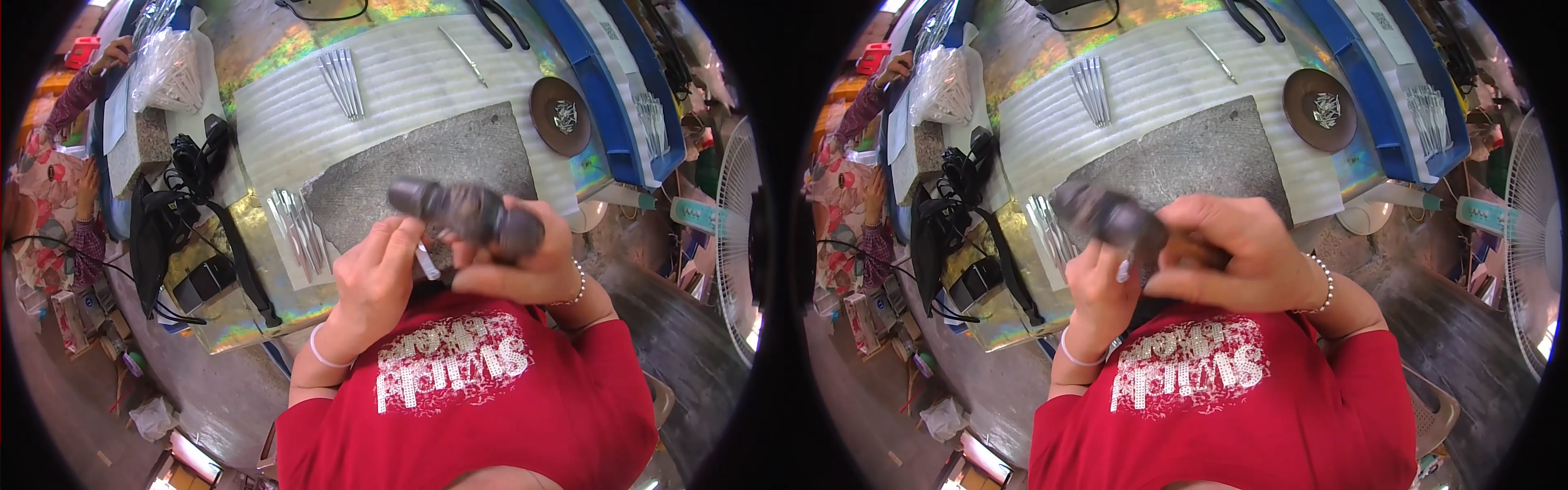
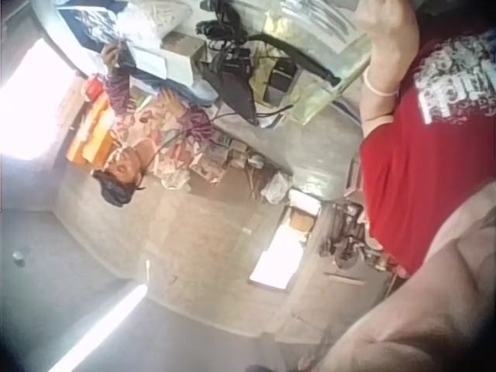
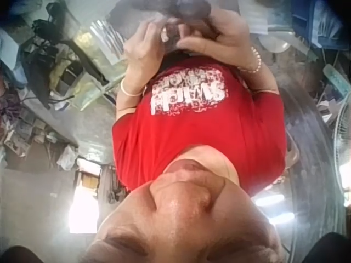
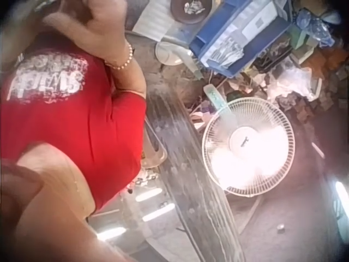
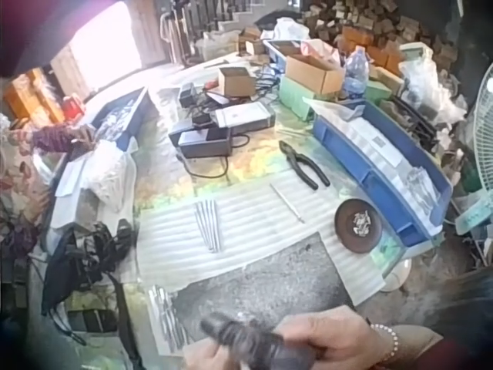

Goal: Shaping and hammering small metal components on a stone anvil block.

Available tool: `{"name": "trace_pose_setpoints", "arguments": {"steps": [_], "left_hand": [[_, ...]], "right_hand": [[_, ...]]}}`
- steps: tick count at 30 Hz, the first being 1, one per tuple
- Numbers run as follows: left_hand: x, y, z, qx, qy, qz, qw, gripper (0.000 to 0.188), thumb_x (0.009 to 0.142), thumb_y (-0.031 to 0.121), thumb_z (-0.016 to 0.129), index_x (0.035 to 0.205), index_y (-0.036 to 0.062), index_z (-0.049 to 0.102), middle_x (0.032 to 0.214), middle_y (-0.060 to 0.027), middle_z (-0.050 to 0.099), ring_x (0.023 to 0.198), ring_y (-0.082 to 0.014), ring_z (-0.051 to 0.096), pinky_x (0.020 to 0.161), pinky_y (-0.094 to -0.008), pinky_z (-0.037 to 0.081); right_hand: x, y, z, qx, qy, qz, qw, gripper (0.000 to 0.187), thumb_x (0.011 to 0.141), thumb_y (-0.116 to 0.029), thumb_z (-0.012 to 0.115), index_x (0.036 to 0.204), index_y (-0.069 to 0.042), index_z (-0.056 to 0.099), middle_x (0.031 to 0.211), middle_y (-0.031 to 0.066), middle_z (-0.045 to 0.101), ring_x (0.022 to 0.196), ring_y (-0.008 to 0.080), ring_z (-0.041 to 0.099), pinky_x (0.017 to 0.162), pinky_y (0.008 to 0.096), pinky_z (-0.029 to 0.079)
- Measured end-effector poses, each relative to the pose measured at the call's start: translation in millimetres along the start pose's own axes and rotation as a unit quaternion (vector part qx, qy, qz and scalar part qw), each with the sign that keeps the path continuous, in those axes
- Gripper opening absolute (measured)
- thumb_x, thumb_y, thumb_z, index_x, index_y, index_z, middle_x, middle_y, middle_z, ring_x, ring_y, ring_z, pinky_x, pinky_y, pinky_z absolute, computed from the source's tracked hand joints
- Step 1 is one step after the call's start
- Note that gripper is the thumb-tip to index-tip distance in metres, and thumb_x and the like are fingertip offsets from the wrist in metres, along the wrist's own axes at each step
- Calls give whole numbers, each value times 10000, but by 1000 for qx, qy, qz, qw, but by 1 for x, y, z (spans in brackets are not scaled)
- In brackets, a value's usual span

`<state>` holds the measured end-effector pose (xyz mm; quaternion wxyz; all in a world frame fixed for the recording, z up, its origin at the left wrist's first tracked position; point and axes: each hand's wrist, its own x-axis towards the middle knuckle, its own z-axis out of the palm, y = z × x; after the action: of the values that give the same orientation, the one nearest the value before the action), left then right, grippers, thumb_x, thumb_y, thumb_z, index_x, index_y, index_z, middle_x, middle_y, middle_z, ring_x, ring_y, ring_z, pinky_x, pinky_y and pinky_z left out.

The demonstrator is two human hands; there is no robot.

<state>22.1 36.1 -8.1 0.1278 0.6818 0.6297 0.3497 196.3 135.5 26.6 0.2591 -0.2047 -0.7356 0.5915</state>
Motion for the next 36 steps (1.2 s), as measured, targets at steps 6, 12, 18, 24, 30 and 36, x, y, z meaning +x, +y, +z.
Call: {"name": "trace_pose_setpoints", "arguments": {"steps": [6, 12, 18, 24, 30, 36], "left_hand": [[4, -6, -4, -25, -47, 25, 998, 335, 668, 124, 672, 981, 59, 575, 894, -113, 598, 660, -281, 604, 512, -351, 471], [-7, -22, 13, -99, 27, 31, 994, 218, 715, 5, 618, 922, 57, 572, 779, -67, 559, 532, -245, 583, 450, -348, 464], [0, -22, 9, -91, 32, 43, 994, 226, 707, -33, 578, 908, 71, 571, 755, -63, 535, 537, -239, 578, 433, -334, 456], [1, -18, 4, -75, 4, 4, 997, 260, 638, -10, 697, 870, 52, 597, 783, -56, 615, 625, -210, 634, 522, -294, 506], [2, -17, 8, -86, 43, 26, 995, 196, 734, -35, 585, 895, 76, 581, 736, -58, 548, 535, -235, 581, 439, -331, 452], [3, -17, 8, -88, 37, 22, 995, 188, 735, -30, 588, 888, 79, 579, 732, -60, 544, 534, -236, 581, 439, -335, 451]], "right_hand": [[29, -23, 11, -109, -51, -131, 984, 274, 657, -119, 761, 892, -77, 626, 717, 67, 613, 611, 243, 622, 520, 297, 476], [18, -46, 5, -80, -23, -37, 996, 368, 815, -50, 678, 1134, -13, 499, 877, 114, 618, 749, 173, 651, 616, 276, 511], [-6, -71, -9, -196, -35, -37, 979, 379, 736, 0, 628, 1104, 10, 534, 786, 87, 645, 635, 180, 624, 600, 279, 492], [-15, -81, -12, -274, -58, -29, 960, 307, 749, -16, 642, 1047, 24, 582, 879, 148, 669, 654, 255, 660, 580, 300, 515], [-12, -77, -13, -320, -87, -78, 940, 475, 721, 20, 672, 1168, 55, 516, 888, 156, 647, 671, 250, 646, 561, 291, 513], [-11, -78, -12, -335, -102, -81, 933, 553, 700, 8, 705, 1208, 70, 497, 830, 138, 631, 637, 214, 625, 510, 264, 492]]}}
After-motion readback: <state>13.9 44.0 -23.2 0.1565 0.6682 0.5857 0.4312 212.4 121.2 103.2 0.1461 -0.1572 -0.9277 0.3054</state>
